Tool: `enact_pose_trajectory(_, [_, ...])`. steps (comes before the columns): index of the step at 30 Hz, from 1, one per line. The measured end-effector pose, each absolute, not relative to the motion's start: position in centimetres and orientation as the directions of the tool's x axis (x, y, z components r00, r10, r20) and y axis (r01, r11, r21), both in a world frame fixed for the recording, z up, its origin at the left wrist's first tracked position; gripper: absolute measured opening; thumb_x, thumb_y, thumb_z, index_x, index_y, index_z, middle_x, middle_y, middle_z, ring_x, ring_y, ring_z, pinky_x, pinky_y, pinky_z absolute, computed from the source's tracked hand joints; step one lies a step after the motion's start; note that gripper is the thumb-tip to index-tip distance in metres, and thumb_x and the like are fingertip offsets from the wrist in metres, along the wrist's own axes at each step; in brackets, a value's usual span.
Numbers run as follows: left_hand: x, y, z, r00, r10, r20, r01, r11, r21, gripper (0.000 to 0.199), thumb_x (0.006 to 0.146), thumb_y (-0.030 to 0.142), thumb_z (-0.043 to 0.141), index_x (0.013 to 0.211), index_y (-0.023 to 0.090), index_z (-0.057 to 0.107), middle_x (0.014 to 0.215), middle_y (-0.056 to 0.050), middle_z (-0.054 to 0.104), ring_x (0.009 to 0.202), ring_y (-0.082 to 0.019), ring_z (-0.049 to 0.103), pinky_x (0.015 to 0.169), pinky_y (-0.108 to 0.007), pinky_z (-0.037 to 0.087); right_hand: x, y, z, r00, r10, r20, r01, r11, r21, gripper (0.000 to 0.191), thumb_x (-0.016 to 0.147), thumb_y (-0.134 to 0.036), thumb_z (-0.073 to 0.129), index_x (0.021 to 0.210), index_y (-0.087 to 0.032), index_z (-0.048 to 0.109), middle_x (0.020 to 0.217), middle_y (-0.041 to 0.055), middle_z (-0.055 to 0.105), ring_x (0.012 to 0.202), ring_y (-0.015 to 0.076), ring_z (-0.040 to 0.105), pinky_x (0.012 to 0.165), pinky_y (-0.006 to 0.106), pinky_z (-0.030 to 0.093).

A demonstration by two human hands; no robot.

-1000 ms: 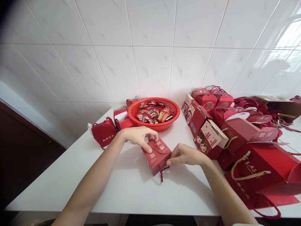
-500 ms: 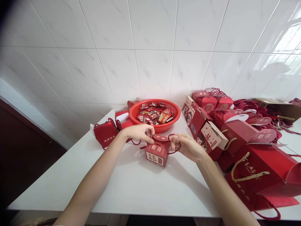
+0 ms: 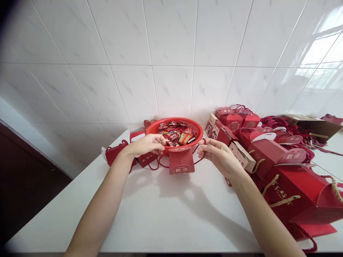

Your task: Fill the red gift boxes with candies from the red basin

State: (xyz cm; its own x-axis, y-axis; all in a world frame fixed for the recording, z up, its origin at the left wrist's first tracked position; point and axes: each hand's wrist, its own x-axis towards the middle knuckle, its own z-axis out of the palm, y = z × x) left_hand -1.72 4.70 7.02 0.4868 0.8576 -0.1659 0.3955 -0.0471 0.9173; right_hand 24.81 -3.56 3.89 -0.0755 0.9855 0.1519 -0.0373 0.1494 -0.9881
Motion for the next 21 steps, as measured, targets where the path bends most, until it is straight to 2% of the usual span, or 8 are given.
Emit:
enact_pose_trajectory(2, [-2.1,4.7,7.2,0.517,0.848,-0.118,0.279,-0.037,0.96,0.023,0.071,0.02,0.072,0.085,0.017,0.055,0.069,0.005,0.06,0.063,-0.011,0.062,0.071,-0.028,0.053,24.8,-3.4,4.3,-0.072,0.986,0.152,-0.04,0.149,-0.988,0.029,0.077,-0.04,0.073,0.093,-0.018,0.063,0.087,0.0065,0.064,0.077,0.017,0.061,0.075,0.034,0.053])
enact_pose_trajectory(6, [-2.3,3.7,7.9,0.592,0.804,0.066,0.019,-0.095,0.995,0.033,0.073,0.026,0.077,0.096,0.017,0.055,0.073,0.001,0.065,0.07,-0.013,0.065,0.079,-0.033,0.054,24.5,-3.5,5.1,-0.071,0.982,0.175,-0.023,0.174,-0.985,0.032,0.077,-0.04,0.074,0.096,-0.017,0.064,0.086,0.0068,0.067,0.075,0.0162,0.061,0.075,0.033,0.052])
enact_pose_trajectory(9, [-1.7,2.1,8.5,0.637,0.748,0.185,-0.109,-0.15,0.983,0.039,0.078,0.031,0.076,0.109,0.017,0.057,0.099,-0.008,0.071,0.093,-0.02,0.068,0.092,-0.04,0.053,23.6,-3.9,5.9,-0.079,0.976,0.2,0.072,0.206,-0.976,0.035,0.076,-0.044,0.075,0.095,-0.016,0.064,0.085,0.007,0.069,0.076,0.0175,0.063,0.073,0.033,0.053])
enact_pose_trajectory(11, [-1.2,0.8,8.8,0.71,0.672,0.209,-0.1,-0.199,0.975,0.045,0.082,0.034,0.074,0.121,0.018,0.057,0.122,-0.013,0.068,0.115,-0.027,0.063,0.1,-0.044,0.05,22.7,-4.2,6.3,-0.127,0.97,0.205,0.145,0.223,-0.964,0.037,0.074,-0.046,0.078,0.093,-0.016,0.065,0.087,0.0066,0.069,0.079,0.0187,0.065,0.072,0.032,0.054])
enact_pose_trajectory(14, [-0.7,-0.9,8.8,0.786,0.585,0.201,-0.001,-0.324,0.946,0.052,0.085,0.035,0.071,0.133,0.024,0.056,0.141,-0.012,0.058,0.135,-0.03,0.049,0.108,-0.046,0.045,21.0,-4.4,6.2,-0.206,0.951,0.23,0.2,0.271,-0.942,0.038,0.072,-0.047,0.079,0.092,-0.017,0.066,0.09,0.006,0.071,0.087,0.022,0.067,0.075,0.034,0.056])
enact_pose_trajectory(17, [-0.4,-2.0,8.7,0.793,0.571,0.211,0.083,-0.444,0.892,0.052,0.087,0.037,0.069,0.137,0.028,0.057,0.149,-0.007,0.051,0.141,-0.029,0.042,0.114,-0.045,0.04,19.8,-4.4,5.7,-0.2,0.934,0.296,0.222,0.337,-0.915,0.032,0.079,-0.047,0.072,0.087,-0.017,0.065,0.086,0.0052,0.07,0.086,0.0222,0.067,0.075,0.034,0.056])
enact_pose_trajectory(21, [-0.6,-2.3,9.0,0.755,0.598,0.27,0.103,-0.515,0.851,0.05,0.089,0.038,0.068,0.137,0.028,0.058,0.148,-0.005,0.052,0.141,-0.028,0.042,0.117,-0.044,0.037,20.6,-4.4,7.2,-0.151,0.936,0.318,0.252,0.348,-0.903,0.031,0.082,-0.046,0.07,0.083,-0.016,0.064,0.076,0.0032,0.067,0.068,0.016,0.064,0.062,0.029,0.053])
